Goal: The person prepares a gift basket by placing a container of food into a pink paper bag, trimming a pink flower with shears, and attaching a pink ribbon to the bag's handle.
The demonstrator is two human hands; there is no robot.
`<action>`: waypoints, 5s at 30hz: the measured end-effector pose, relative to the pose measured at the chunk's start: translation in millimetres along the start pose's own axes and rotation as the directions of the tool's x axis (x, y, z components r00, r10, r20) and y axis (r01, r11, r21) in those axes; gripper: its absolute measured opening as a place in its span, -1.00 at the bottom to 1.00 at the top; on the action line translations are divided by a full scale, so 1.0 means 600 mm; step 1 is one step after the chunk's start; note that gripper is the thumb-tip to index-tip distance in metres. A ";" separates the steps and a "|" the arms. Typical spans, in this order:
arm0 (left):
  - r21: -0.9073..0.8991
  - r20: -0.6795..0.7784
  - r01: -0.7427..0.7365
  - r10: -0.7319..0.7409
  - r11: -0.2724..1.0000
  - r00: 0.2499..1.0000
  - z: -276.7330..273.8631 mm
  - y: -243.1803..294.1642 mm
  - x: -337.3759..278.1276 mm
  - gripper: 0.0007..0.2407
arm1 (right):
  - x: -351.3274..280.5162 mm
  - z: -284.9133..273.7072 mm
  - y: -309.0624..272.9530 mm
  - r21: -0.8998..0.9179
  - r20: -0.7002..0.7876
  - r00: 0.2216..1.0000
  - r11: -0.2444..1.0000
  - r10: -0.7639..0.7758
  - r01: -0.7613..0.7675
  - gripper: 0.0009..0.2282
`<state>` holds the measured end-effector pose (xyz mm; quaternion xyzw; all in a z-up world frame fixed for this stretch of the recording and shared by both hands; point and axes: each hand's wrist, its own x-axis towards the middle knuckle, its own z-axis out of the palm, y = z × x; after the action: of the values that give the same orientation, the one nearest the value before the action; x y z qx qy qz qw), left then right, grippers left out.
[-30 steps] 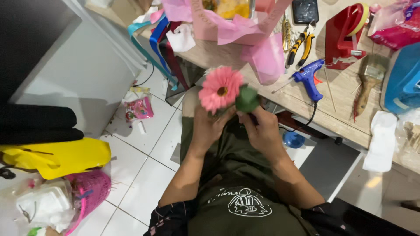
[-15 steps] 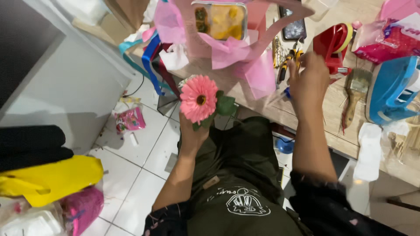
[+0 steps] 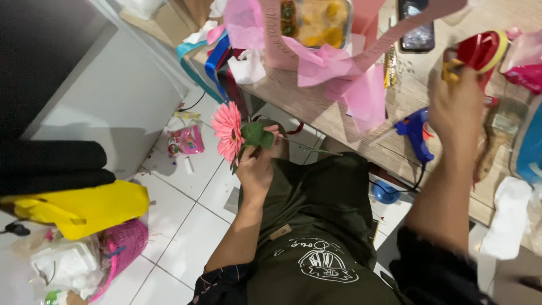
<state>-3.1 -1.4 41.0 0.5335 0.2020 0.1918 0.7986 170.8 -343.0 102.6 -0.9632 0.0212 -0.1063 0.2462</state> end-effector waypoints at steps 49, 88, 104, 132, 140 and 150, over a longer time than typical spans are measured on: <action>-0.102 -0.022 -0.208 0.207 0.973 0.978 -0.013 -0.049 0.006 -0.87 | -0.306 0.154 -0.217 0.513 0.851 0.507 0.429 -0.140 -0.743 -0.63; 0.086 0.282 -0.160 0.130 0.983 0.951 0.049 -0.051 -0.050 -0.94 | -0.292 0.027 -0.200 0.447 0.313 0.884 0.875 -0.348 0.186 -0.76; 0.210 0.249 0.024 -0.077 0.977 0.965 -0.006 -0.011 0.000 -0.93 | -0.245 0.162 -0.270 0.880 0.109 0.958 0.473 -0.267 0.032 -0.90; -0.201 0.068 0.225 -0.216 0.953 0.974 0.034 -0.101 -0.003 -0.85 | -0.269 0.250 -0.218 0.918 0.265 0.964 0.307 -0.008 -0.250 -0.84; -0.166 0.151 0.031 -0.006 0.986 0.989 0.037 -0.091 -0.002 -0.85 | -0.255 0.259 -0.204 0.914 0.197 0.980 0.364 -0.014 -0.179 -0.88; -0.462 -0.004 0.020 -0.025 0.887 1.000 0.042 -0.175 -0.007 -0.79 | -0.286 0.337 -0.209 0.941 0.337 0.926 -0.013 0.171 -0.339 -0.89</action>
<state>16.5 -60.6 -47.1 0.3251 0.1607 0.2278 0.9037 45.2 -122.3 -43.8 -0.5073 0.1023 0.0149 0.8555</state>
